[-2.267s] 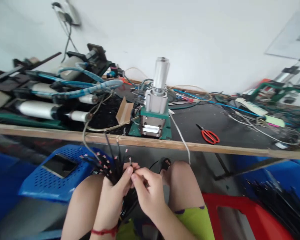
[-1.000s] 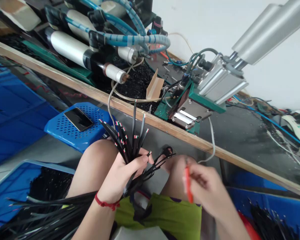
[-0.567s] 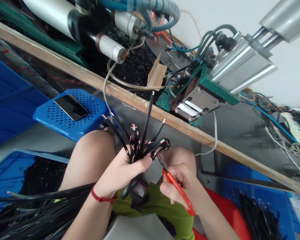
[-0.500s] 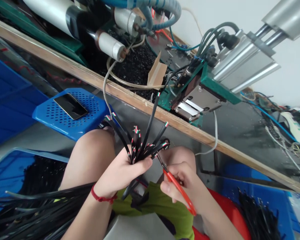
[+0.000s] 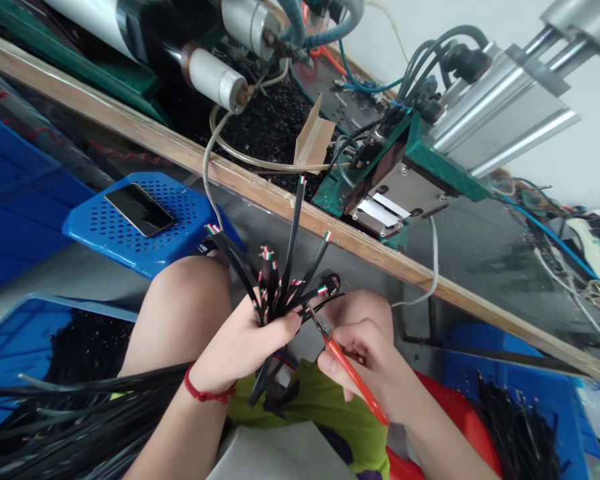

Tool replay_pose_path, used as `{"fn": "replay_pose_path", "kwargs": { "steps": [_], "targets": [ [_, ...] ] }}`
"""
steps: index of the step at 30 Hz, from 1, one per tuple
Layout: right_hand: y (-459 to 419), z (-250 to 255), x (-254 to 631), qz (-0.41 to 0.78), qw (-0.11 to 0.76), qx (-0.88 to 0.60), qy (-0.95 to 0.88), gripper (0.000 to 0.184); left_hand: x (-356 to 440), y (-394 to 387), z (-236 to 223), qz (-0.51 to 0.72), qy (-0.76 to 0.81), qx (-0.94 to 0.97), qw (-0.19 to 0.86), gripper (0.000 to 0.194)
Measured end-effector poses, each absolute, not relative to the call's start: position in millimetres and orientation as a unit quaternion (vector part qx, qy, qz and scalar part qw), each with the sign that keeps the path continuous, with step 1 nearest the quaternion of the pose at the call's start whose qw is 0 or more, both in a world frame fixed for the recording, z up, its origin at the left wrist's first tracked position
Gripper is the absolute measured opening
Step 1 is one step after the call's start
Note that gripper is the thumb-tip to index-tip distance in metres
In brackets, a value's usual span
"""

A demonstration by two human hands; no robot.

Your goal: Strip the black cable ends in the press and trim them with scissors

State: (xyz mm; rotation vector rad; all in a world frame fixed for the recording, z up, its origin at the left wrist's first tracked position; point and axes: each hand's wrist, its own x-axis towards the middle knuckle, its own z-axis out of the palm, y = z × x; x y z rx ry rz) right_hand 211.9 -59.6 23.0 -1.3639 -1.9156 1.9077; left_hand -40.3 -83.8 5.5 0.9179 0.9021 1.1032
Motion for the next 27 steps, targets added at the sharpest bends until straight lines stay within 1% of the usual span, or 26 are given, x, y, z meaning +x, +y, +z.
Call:
{"fn": "replay_pose_path", "kwargs": {
  "steps": [5, 12, 23, 27],
  "targets": [
    [-62.6, 27.6, 205.9, 0.628, 0.06, -0.454, -0.629, 0.07, -39.3, -83.0, 4.2, 0.493, 0.403, 0.405, 0.656, 0.032],
    [-64.2, 29.8, 201.1, 0.635, 0.051, -0.462, -0.617, 0.075, -40.2, -84.6, 3.0, 0.481, 0.403, 0.403, 0.666, 0.032],
    [-64.5, 22.3, 206.0, 0.665, 0.06, -0.439, -0.601, 0.07, -42.3, -84.3, -0.4, 0.475, 0.398, 0.41, 0.669, 0.032],
    [-62.2, 21.8, 207.3, 0.673, 0.052, -0.424, -0.604, 0.069, -42.7, -84.7, 0.5, 0.477, 0.398, 0.412, 0.667, 0.032]
  ]
}}
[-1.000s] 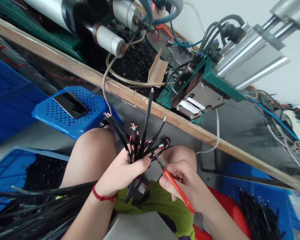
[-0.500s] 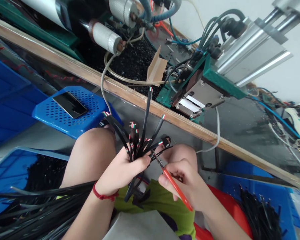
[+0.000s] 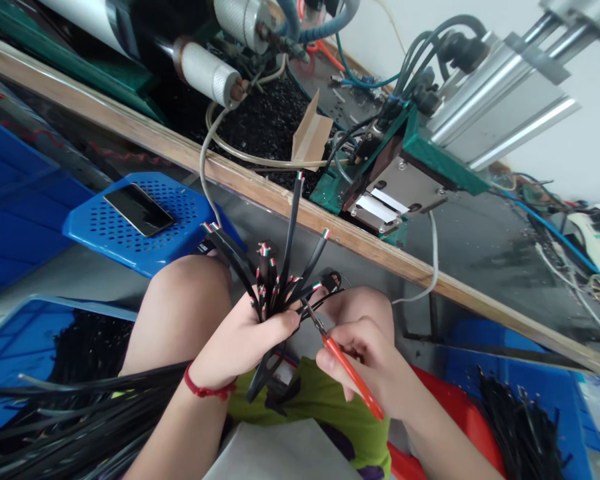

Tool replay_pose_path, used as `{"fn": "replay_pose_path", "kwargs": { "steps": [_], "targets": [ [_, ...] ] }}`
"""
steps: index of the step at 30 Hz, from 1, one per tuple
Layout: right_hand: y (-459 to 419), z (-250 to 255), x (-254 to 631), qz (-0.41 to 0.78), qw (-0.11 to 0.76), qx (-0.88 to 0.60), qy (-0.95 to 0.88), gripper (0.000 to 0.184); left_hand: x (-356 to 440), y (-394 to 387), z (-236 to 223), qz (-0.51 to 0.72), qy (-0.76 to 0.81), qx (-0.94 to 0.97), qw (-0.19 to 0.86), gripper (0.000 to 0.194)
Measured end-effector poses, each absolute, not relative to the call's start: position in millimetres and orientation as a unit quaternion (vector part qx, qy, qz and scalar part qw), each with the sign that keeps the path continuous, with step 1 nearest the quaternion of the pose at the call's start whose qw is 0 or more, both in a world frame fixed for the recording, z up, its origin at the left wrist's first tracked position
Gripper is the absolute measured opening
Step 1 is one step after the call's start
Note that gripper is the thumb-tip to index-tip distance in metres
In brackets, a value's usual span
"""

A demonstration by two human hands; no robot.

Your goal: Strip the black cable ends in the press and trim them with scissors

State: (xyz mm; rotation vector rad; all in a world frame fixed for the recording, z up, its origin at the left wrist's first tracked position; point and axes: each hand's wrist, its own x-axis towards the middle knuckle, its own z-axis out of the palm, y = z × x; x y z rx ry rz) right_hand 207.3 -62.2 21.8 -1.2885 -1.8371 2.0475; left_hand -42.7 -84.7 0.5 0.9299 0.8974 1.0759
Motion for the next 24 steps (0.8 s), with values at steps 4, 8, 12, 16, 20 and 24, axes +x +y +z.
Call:
{"fn": "replay_pose_path", "kwargs": {
  "steps": [4, 8, 12, 16, 20, 24],
  "targets": [
    [-64.1, 29.9, 200.1, 0.659, 0.055, -0.45, -0.6, 0.072, -42.4, -85.1, 2.1, 0.474, 0.402, 0.411, 0.667, 0.033],
    [-68.9, 37.4, 192.1, 0.652, 0.063, -0.482, -0.583, 0.076, -41.9, -85.1, 1.7, 0.472, 0.412, 0.408, 0.664, 0.032],
    [-69.2, 33.6, 196.4, 0.645, 0.058, -0.472, -0.598, 0.076, -41.5, -85.5, -0.5, 0.469, 0.413, 0.409, 0.665, 0.034],
    [-65.4, 28.8, 199.6, 0.641, 0.047, -0.456, -0.616, 0.077, -42.3, -85.8, -0.4, 0.472, 0.416, 0.409, 0.661, 0.034],
    [-68.0, 26.1, 199.2, 0.631, 0.05, -0.448, -0.631, 0.077, -43.7, -85.7, 0.4, 0.47, 0.408, 0.412, 0.666, 0.032],
    [-75.2, 30.8, 229.4, 0.559, 0.103, -0.444, -0.693, 0.075, -46.1, -86.5, -0.2, 0.462, 0.41, 0.413, 0.669, 0.033]
  ]
}}
